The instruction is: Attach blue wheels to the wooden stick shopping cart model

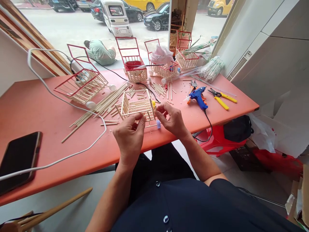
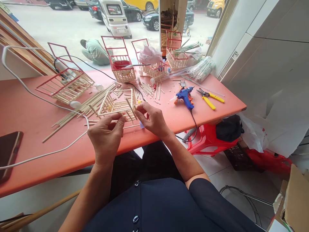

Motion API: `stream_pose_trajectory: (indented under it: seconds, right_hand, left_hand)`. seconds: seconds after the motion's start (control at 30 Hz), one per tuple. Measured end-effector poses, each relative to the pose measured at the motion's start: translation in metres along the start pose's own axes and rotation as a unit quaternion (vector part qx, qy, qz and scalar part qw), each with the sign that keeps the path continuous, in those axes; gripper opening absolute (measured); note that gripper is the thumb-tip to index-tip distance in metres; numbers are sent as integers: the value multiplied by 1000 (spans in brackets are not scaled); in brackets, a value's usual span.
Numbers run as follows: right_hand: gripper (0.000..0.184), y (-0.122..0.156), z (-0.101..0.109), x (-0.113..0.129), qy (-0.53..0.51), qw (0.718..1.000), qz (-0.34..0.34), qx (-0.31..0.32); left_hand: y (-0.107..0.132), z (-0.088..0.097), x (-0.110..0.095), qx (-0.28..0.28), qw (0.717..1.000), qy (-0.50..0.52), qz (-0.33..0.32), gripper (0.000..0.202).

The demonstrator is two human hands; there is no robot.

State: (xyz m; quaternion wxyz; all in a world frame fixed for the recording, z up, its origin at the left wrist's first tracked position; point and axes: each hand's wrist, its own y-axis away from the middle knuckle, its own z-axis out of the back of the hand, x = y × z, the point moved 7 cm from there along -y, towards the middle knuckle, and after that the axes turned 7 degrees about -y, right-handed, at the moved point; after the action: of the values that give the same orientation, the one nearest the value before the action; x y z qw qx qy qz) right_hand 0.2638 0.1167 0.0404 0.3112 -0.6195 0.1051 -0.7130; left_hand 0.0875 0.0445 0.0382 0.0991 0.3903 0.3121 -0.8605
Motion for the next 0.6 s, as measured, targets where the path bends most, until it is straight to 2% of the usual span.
stream_pose_trajectory:
  seconds: [0.17,0.27,0.33,0.43,0.5,0.6]
  right_hand:
    - [35,0,6,-7,49,998,-30,-27]
    - [27,-4,19,-9,133,988,-55,-56]
    - [20,-10,28,-11,228,967,-99,-53]
    - [12,-20,41,-16,361,913,-190,-23]
    - [11,-25,46,-21,411,880,-237,-8]
    - [13,-31,46,-34,445,856,-262,10]
  left_hand:
    - [0,0,0,3,1000,-4,3,22]
    - [0,2,1,-1,1000,3,6,21]
    - [1,4,2,-2,1000,10,5,20]
    - [2,7,3,-4,1000,16,-1,18]
    - [1,8,3,-5,1000,24,-3,17]
    - [0,8,5,-4,999,39,-1,16]
